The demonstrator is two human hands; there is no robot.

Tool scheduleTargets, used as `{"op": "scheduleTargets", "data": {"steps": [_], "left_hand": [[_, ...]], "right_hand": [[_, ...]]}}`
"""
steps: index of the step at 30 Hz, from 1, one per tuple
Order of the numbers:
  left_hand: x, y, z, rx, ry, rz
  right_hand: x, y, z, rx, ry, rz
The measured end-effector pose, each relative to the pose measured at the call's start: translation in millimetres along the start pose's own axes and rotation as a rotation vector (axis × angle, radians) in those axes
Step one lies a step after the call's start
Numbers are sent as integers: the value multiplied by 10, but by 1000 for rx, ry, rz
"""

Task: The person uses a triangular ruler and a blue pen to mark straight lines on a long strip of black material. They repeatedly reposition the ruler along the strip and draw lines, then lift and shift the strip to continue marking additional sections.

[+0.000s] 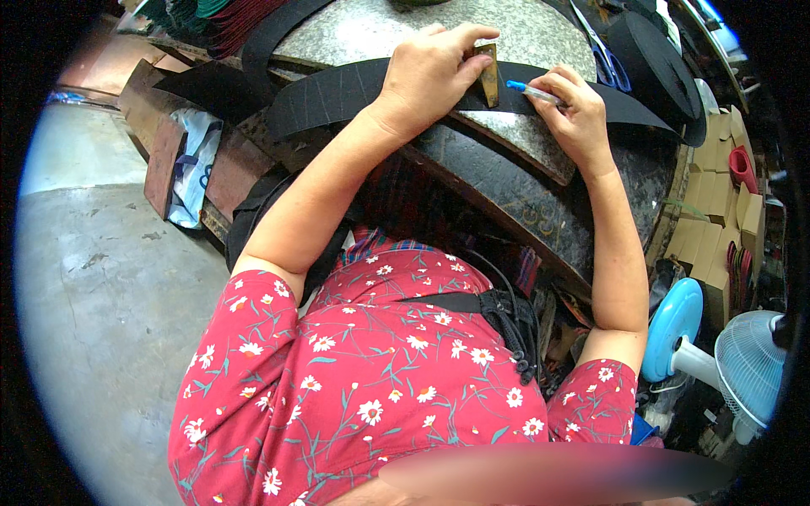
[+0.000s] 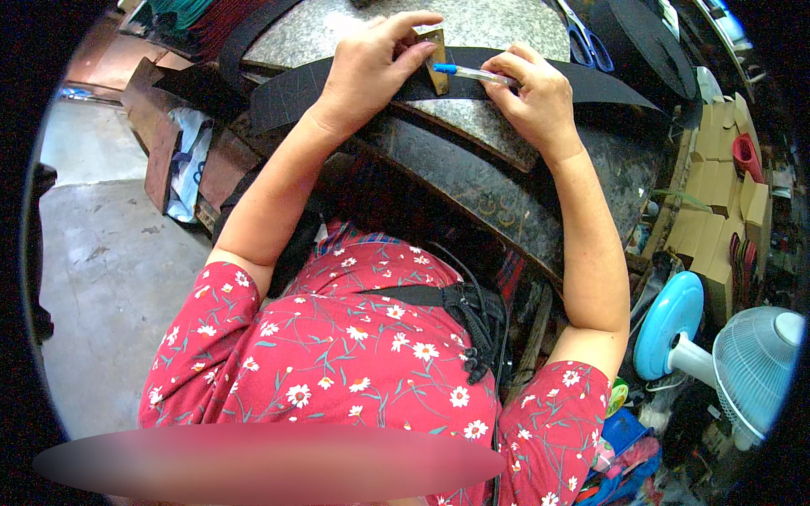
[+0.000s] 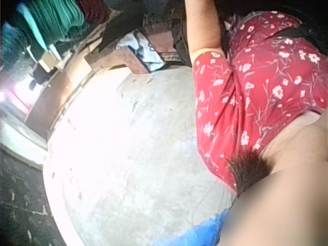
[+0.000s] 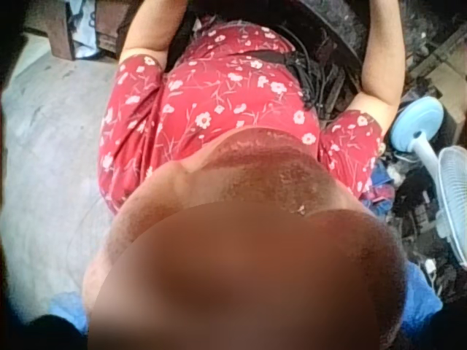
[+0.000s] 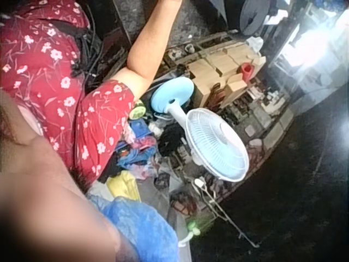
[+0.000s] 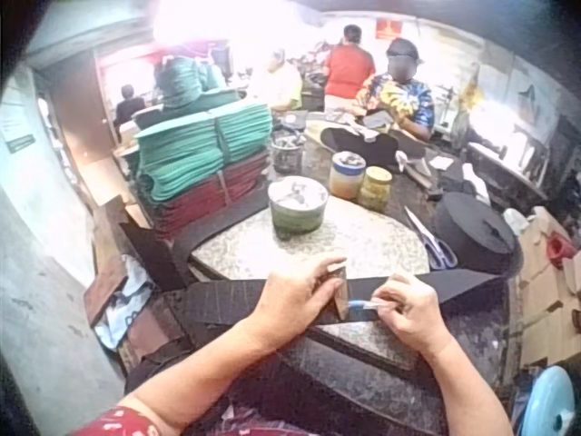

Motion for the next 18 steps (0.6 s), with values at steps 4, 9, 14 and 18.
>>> {"op": "scheduleTargets", "data": {"steps": [4, 9, 14, 18], "left_hand": [[30, -24, -11, -119, 15, -69], [21, -70, 41, 68, 1, -15], [128, -122, 239, -145, 59, -113], [210, -133, 184, -239, 37, -138]], "right_hand": [[11, -31, 3, 18, 11, 21], [17, -44, 4, 42, 9, 25], [11, -51, -1, 59, 13, 10], [27, -79, -2, 87, 10, -8]]}}
Point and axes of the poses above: each hand's wrist, its own x-axis away from the middle knuckle, its own z-axis out of the back of the hand, y = z × x, the point moved 3 cm from there along -x, towards the middle knuckle, and after that the axes turned 5 degrees about -y, right-handed, at the moved point
